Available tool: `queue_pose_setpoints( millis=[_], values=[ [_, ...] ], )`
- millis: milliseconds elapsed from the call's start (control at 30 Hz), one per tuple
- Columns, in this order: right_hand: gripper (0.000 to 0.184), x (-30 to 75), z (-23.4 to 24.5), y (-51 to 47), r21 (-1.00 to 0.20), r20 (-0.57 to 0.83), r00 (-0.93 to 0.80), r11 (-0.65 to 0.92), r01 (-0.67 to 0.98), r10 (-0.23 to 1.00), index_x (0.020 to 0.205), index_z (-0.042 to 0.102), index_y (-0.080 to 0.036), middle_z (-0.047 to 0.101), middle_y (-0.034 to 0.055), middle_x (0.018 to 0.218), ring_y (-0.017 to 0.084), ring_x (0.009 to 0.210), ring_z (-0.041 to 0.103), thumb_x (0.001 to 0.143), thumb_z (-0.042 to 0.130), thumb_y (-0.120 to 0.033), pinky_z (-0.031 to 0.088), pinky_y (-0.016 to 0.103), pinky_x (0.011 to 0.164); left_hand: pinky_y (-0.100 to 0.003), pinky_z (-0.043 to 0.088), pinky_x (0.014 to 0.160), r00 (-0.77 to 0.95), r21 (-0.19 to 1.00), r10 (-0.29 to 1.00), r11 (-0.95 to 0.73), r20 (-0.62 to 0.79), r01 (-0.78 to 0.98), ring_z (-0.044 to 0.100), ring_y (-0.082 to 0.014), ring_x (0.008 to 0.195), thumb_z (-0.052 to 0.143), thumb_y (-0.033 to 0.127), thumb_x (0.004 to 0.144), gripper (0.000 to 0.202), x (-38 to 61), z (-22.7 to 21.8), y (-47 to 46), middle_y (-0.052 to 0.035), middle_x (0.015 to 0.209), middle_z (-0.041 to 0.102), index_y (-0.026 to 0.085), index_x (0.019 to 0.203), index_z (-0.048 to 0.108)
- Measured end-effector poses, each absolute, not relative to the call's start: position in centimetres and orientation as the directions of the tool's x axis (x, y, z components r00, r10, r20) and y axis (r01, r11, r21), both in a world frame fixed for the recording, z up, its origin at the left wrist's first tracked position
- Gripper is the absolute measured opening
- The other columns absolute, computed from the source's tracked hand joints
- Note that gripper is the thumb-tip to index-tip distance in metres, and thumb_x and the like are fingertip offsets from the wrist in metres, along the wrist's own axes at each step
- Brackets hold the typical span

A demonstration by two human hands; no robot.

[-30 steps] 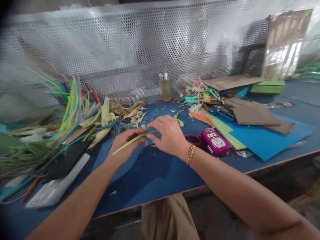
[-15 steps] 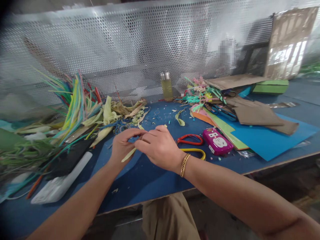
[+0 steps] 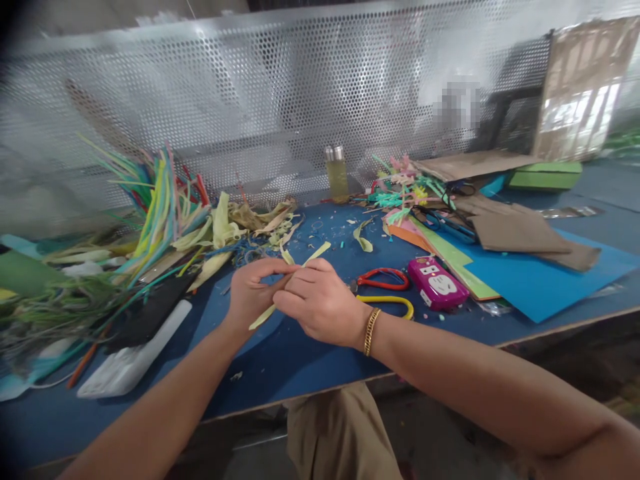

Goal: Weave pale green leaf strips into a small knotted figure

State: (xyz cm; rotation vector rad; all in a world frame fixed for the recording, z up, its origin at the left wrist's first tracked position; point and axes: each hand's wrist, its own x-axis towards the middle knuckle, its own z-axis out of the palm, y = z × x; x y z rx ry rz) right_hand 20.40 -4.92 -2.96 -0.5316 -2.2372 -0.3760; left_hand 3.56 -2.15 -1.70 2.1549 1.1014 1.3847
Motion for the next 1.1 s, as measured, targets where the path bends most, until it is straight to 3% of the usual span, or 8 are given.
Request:
queue_pose_setpoints(
  millis=[300, 367, 500, 567, 667, 867, 1000, 1100],
  values=[
    [0.023, 20.2, -2.7, -4.5, 0.106, 0.724, -0.638, 0.872, 0.479, 0.262, 0.089, 0.063, -0.020, 0.065, 0.0028, 0.078, 0.017, 0.081, 0.054, 0.095, 0.041, -0.014, 0.032, 0.035, 0.082, -0.033, 0.049, 0.080, 0.198, 0.719, 0.829, -0.554, 0.523, 0.420, 0.065, -0.0212, 0.078, 0.071, 0.032, 0.073, 0.011, 3.4, -2.0, -1.4, -0.0057, 0.078, 0.074, 0.022, 0.068, 0.074],
    [0.018, 20.6, -2.2, -4.2, 0.046, 0.751, -0.586, 0.862, 0.504, 0.303, 0.099, 0.062, -0.020, 0.067, 0.0025, 0.081, 0.017, 0.080, 0.055, 0.096, 0.044, -0.019, 0.032, 0.035, 0.083, -0.031, 0.048, 0.078, 0.161, 0.809, 0.870, -0.492, 0.465, 0.321, 0.065, -0.0192, 0.080, 0.072, 0.029, 0.072, 0.010, 3.3, -2.2, -0.9, -0.0046, 0.081, 0.073, 0.021, 0.076, 0.074],
    [0.021, 22.1, -1.4, -3.4, -0.177, 0.821, -0.322, 0.746, 0.642, 0.472, 0.111, 0.059, -0.020, 0.066, 0.0062, 0.095, 0.021, 0.090, 0.056, 0.093, 0.051, -0.027, 0.033, 0.036, 0.083, -0.024, 0.047, 0.065, 0.090, 0.974, 0.970, -0.222, 0.225, -0.039, 0.060, -0.0117, 0.067, 0.078, 0.029, 0.068, 0.032, 3.3, -2.7, -0.4, 0.0027, 0.074, 0.066, 0.022, 0.094, 0.061],
    [0.017, 22.7, -1.4, -3.0, -0.176, 0.816, -0.298, 0.704, 0.688, 0.495, 0.106, 0.061, -0.022, 0.065, 0.0069, 0.102, 0.023, 0.096, 0.054, 0.091, 0.054, -0.025, 0.031, 0.038, 0.085, -0.020, 0.043, 0.058, 0.098, 0.983, 0.986, -0.124, 0.137, -0.136, 0.055, -0.0089, 0.059, 0.081, 0.028, 0.064, 0.034, 3.4, -2.7, -0.4, 0.0054, 0.068, 0.061, 0.021, 0.086, 0.055],
    [0.013, 22.7, -1.7, -2.6, -0.102, 0.781, -0.392, 0.720, 0.687, 0.485, 0.101, 0.064, -0.024, 0.065, 0.0048, 0.103, 0.022, 0.097, 0.052, 0.090, 0.057, -0.025, 0.030, 0.038, 0.086, -0.017, 0.038, 0.052, 0.134, 0.975, 0.987, -0.061, 0.091, -0.215, 0.048, -0.0063, 0.054, 0.083, 0.028, 0.062, 0.034, 3.6, -2.7, -0.6, 0.0063, 0.061, 0.053, 0.018, 0.072, 0.052],
    [0.018, 21.6, -2.1, -2.8, -0.003, 0.753, -0.494, 0.754, 0.657, 0.434, 0.098, 0.066, -0.027, 0.069, 0.0003, 0.103, 0.020, 0.100, 0.050, 0.096, 0.049, -0.022, 0.026, 0.039, 0.089, -0.019, 0.040, 0.052, 0.179, 0.956, 0.982, -0.007, 0.063, -0.294, 0.050, -0.0071, 0.057, 0.087, 0.029, 0.058, 0.033, 3.8, -2.5, -0.8, 0.0035, 0.065, 0.056, 0.017, 0.073, 0.060],
    [0.018, 21.7, -2.0, -3.0, -0.011, 0.754, -0.495, 0.762, 0.648, 0.432, 0.093, 0.067, -0.028, 0.070, -0.0005, 0.100, 0.020, 0.100, 0.050, 0.096, 0.050, -0.023, 0.026, 0.039, 0.089, -0.022, 0.043, 0.052, 0.193, 0.962, 0.981, 0.059, -0.006, -0.268, 0.051, -0.0076, 0.055, 0.088, 0.028, 0.056, 0.034, 3.8, -2.4, -1.0, 0.0023, 0.068, 0.059, 0.017, 0.076, 0.064],
    [0.016, 21.6, -1.9, -3.2, -0.100, 0.771, -0.439, 0.769, 0.631, 0.460, 0.091, 0.066, -0.026, 0.071, 0.0002, 0.098, 0.019, 0.097, 0.052, 0.096, 0.051, -0.025, 0.028, 0.038, 0.088, -0.021, 0.045, 0.056, 0.221, 0.948, 0.975, 0.099, -0.032, -0.302, 0.056, -0.0078, 0.059, 0.089, 0.025, 0.055, 0.034, 3.7, -2.5, -1.0, 0.0019, 0.071, 0.063, 0.017, 0.078, 0.066]
  ],
)
